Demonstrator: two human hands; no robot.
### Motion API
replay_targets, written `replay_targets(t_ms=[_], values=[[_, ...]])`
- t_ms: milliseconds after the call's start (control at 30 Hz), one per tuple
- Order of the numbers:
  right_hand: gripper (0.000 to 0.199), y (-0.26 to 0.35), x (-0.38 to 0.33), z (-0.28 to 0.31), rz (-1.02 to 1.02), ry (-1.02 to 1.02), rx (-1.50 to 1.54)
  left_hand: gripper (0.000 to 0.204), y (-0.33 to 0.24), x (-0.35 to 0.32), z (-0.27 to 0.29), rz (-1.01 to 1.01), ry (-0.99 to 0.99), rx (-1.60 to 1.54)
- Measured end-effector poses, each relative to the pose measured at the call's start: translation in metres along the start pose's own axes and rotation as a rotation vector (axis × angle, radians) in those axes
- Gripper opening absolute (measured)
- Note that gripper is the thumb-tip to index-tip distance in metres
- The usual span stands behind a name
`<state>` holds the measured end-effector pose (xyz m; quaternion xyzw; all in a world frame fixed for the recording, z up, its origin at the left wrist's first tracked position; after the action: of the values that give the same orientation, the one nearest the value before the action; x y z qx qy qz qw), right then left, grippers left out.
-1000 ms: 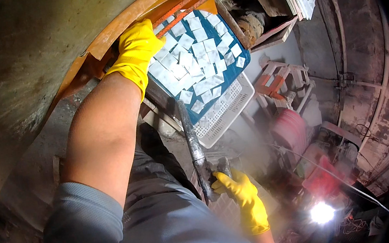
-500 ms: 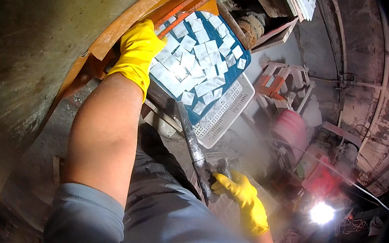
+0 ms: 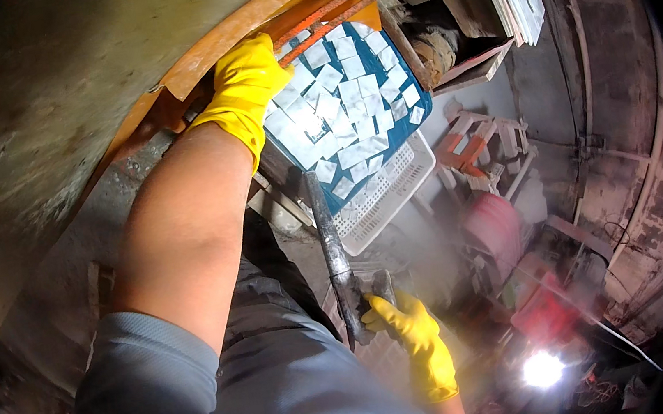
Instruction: The person uses a high-pressure water spray to clean a large metal sheet positioned on a conveyor-like machine. They repeatedly move the spray nozzle back and forth across the surface, then collect small white tiles from a nearby basket and place them into a blue container.
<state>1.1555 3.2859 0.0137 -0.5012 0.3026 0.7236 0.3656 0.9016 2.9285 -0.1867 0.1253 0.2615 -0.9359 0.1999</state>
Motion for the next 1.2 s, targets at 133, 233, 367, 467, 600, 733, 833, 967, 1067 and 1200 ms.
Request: replay_targets(t_ms=[133,233,367,467,600,733,833,967,1067,1200], values=[[0.051,0.002,0.000,-0.003,0.002,0.006,0.022,0.066,-0.001,0.000,0.001,0.006,0.023,-0.008],[0.052,0.005,-0.003,-0.005,0.008,0.007,0.028,0.066,-0.002,0.001,0.002,0.015,0.045,-0.017],[0.053,0.006,0.000,-0.004,0.002,0.022,0.011,0.066,0.001,0.002,0.002,0.029,0.063,-0.033],[0.054,0.007,0.005,-0.004,0.009,0.039,0.000,0.066,0.003,0.003,0.003,0.035,0.051,-0.026],[0.055,0.013,0.002,-0.007,0.011,0.036,-0.011,0.067,0.003,0.005,0.001,0.026,0.049,-0.021],[0.049,0.019,0.003,-0.009,0.013,0.045,0.044,0.066,0.004,0.006,0.001,0.041,0.080,-0.028],[0.048,0.022,0.004,-0.009,-0.006,0.034,0.035,0.065,0.005,0.006,0.001,0.048,0.087,-0.031],[0.058,0.024,0.005,-0.011,0.012,0.048,-0.016,0.066,0.005,0.008,0.001,0.048,0.111,-0.046],[0.057,0.029,0.005,-0.012,0.020,0.047,-0.014,0.066,0.007,0.008,0.001,0.059,0.091,-0.040],[0.055,0.034,0.007,-0.015,0.028,0.058,-0.001,0.066,0.008,0.011,-0.002,0.050,0.093,-0.052]])
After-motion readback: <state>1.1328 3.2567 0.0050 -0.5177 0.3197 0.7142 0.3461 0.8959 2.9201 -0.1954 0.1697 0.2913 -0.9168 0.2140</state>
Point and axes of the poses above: each hand's wrist, its own x-axis towards the middle knuckle, its own z-axis out of the back of the hand, y = z × x, the point moved 8 cm from there along x, towards the middle knuckle, and after that the axes turned 1 degree about x, right-handed, at the moved point
